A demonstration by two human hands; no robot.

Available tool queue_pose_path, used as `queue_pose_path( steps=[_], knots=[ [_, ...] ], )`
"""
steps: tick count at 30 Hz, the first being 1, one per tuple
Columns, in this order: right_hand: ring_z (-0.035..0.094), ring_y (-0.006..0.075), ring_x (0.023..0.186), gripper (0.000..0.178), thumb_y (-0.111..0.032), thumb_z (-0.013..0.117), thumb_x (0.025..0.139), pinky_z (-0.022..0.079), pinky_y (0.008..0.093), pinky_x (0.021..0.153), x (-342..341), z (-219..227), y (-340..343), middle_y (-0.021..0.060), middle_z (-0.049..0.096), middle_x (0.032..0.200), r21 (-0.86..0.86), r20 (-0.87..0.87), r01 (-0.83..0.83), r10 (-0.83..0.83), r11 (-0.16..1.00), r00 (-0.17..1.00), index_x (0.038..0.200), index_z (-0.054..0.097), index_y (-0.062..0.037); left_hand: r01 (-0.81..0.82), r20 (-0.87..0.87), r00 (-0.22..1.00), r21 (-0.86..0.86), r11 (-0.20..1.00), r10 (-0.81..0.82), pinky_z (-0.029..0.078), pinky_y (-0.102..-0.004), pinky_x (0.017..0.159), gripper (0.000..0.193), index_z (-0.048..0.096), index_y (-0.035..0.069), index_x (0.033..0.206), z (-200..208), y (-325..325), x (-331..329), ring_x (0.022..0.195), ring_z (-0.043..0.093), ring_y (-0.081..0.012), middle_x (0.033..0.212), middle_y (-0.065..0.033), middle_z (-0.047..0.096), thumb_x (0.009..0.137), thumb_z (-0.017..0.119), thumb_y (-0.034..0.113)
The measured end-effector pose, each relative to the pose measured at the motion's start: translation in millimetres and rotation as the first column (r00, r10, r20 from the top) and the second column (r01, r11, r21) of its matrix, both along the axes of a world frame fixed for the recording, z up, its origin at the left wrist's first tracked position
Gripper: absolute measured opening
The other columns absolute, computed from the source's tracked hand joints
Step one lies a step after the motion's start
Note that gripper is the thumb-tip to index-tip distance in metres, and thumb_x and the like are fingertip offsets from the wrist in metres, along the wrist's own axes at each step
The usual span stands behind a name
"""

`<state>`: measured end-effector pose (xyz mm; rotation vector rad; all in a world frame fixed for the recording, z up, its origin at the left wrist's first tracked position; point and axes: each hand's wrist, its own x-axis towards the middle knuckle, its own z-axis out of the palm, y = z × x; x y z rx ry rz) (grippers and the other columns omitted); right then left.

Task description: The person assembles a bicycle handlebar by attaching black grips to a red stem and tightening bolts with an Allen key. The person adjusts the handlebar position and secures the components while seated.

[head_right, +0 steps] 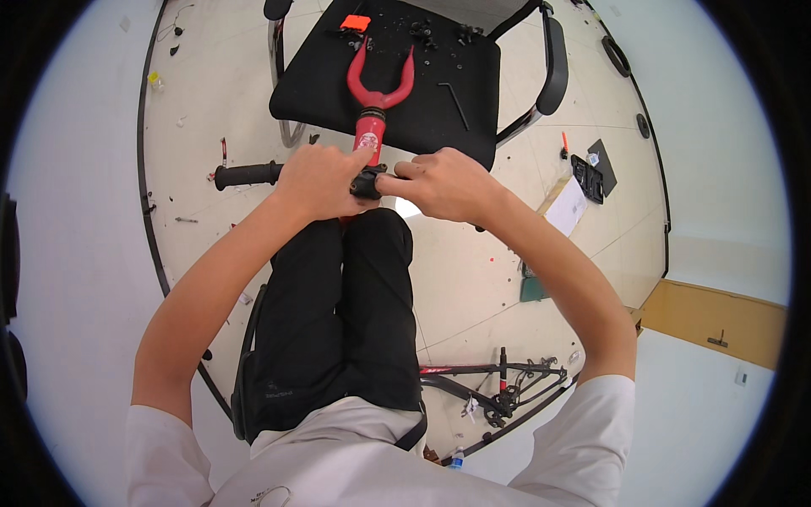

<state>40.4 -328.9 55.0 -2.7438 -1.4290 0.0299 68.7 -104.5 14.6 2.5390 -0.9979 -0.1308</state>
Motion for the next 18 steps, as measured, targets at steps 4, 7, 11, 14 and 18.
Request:
queue_pose_path(
  steps=[4,7,11,14,18],
  knots=[
    [0.062,0.0236,0.066,0.029,-0.006,0.061,0.083,0.049,0.0365,0.053,10.3,-3.4,-6.4,0.0035,0.058,0.075,-0.001,-0.026,-0.085,0.085,0.996,0.996,0.11,0.057,-0.0173,0.025,0.113,0.993,-0.092,0.995,-0.014,0.05,-0.0424,0.051,0.05,0.058,0.008,0.093,-15.8,-1.7,3.2,0.052,0.063,-0.0328,0.054,-0.0092,0.059,0.067,0.082,0.044],
    [0.06,0.0223,0.065,0.023,-0.01,0.061,0.085,0.05,0.0362,0.057,20.2,-2.9,-8.1,0.003,0.056,0.076,-0.03,-0.012,-0.167,0.167,0.985,0.986,0.107,0.057,-0.0181,0.033,0.117,0.993,-0.092,0.995,-0.022,0.05,-0.0423,0.05,0.05,0.058,0.008,0.093,-17.7,-1.6,2.7,0.051,0.062,-0.0323,0.054,-0.0086,0.058,0.067,0.082,0.044],
    [0.059,0.0177,0.067,0.022,-0.012,0.061,0.086,0.047,0.032,0.065,23.1,1.0,-5.1,-0.0007,0.057,0.078,-0.057,0.08,-0.218,0.222,0.974,0.972,0.105,0.056,-0.0199,0.024,0.097,0.995,-0.063,0.998,-0.018,0.05,-0.0425,0.052,0.051,0.059,0.009,0.095,-15.6,-0.1,2.5,0.053,0.063,-0.0323,0.055,-0.0086,0.059,0.068,0.082,0.046],
    [0.059,0.0178,0.067,0.022,-0.012,0.062,0.085,0.047,0.0319,0.064,20.5,7.3,-4.4,-0.0007,0.057,0.078,-0.126,0.081,-0.206,0.217,0.971,0.973,0.106,0.057,-0.0187,0.016,0.039,0.999,-0.009,1.0,-0.015,0.053,-0.0425,0.057,0.051,0.061,0.008,0.092,-5.6,-1.8,1.7,0.061,0.067,-0.0324,0.063,-0.0099,0.064,0.068,0.083,0.048],
    [0.06,0.0183,0.068,0.023,-0.01,0.062,0.085,0.047,0.0325,0.065,13.7,8.0,-2.2,0.0,0.057,0.077,-0.08,0.066,-0.15,0.155,0.985,0.986,0.106,0.057,-0.017,0.005,0.015,1.0,0.022,1.0,-0.005,0.054,-0.0421,0.059,0.051,0.062,0.007,0.091,-3.0,-1.1,1.0,0.065,0.069,-0.0322,0.067,-0.0109,0.066,0.069,0.082,0.048]
  ],
)
